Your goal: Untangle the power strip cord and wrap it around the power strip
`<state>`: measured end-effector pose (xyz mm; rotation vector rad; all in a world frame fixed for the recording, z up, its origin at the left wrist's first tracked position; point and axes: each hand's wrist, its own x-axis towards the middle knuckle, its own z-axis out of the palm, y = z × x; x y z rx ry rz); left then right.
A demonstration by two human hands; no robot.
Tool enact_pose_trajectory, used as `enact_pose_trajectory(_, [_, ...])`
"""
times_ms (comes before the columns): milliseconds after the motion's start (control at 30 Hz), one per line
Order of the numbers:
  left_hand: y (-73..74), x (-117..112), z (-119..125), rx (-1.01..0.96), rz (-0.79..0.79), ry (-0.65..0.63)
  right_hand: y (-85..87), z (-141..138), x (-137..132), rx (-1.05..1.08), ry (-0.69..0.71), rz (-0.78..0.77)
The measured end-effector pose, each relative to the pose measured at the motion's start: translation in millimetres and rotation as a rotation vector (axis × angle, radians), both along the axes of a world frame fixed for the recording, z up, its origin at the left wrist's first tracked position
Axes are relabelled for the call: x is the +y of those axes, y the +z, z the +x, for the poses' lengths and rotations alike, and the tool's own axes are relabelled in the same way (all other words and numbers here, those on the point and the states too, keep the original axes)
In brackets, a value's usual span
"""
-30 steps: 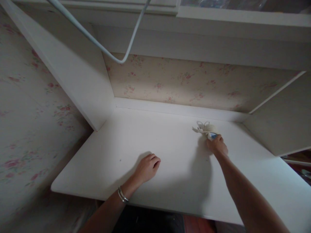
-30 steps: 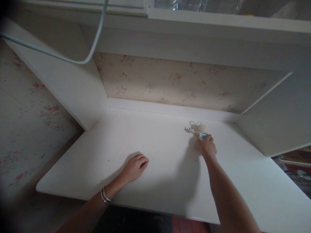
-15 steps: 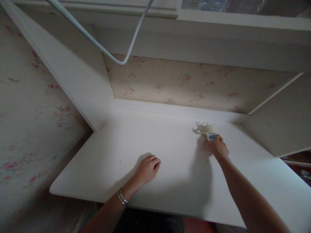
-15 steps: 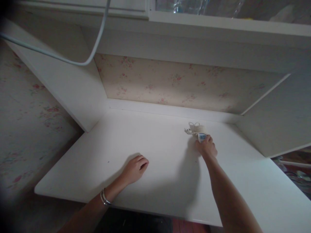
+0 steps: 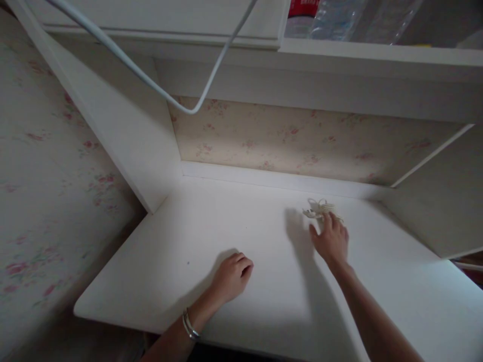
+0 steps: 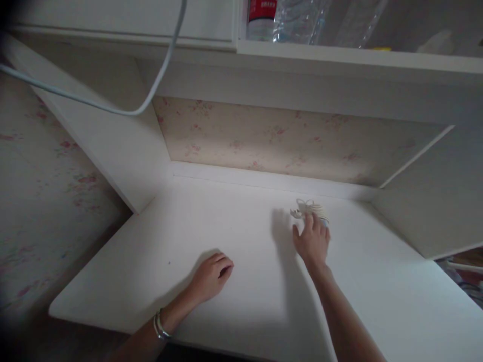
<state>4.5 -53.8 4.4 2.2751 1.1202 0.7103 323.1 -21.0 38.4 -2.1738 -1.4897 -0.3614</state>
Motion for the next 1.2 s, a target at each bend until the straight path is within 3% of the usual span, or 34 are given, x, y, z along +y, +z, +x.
enact_pose_trajectory(67, [-2.2, 2.6, 0.1, -0.042, -0.067, 0.019, -2.7, -34.6, -6.8, 0.278, 0.168, 0.039])
enact_pose_trajectory(200, [-6.6, 15.1, 1.9, -0.110, -0.250, 0.109, -20.8, -114.9, -23.0, 0.972, 0.348, -0.024])
enact_pose_trajectory(300, [-7.6, 27.3, 4.7, -0.157, -0.311, 0.157, -33.1, -167.5, -31.8, 1.196, 0.462, -0.088])
enact_pose_trajectory(400, [-7.5, 36.3, 6.8, -0.180, -0.337, 0.161, -38.7, -195.1, -33.7, 1.240, 0.532, -0.105])
enact_pose_trajectory(733, [-11.9, 39.6, 4.8, -0.380, -0.471, 0.089, -37.9, -191.5, -33.7, 1.195, 0.624, -0.140])
enact_pose_trajectory(967, [-0.3, 45.9, 2.0, -0.528, -0.618, 0.089, -42.2, -191.5, -32.6, 1.227, 0.595, -0.110])
enact_pose_trajectory(1200, [2.9, 44.4, 0.5, -0.545, -0.627, 0.114, -40.8, -189.3, -34.5, 1.214, 0.632, -0.128])
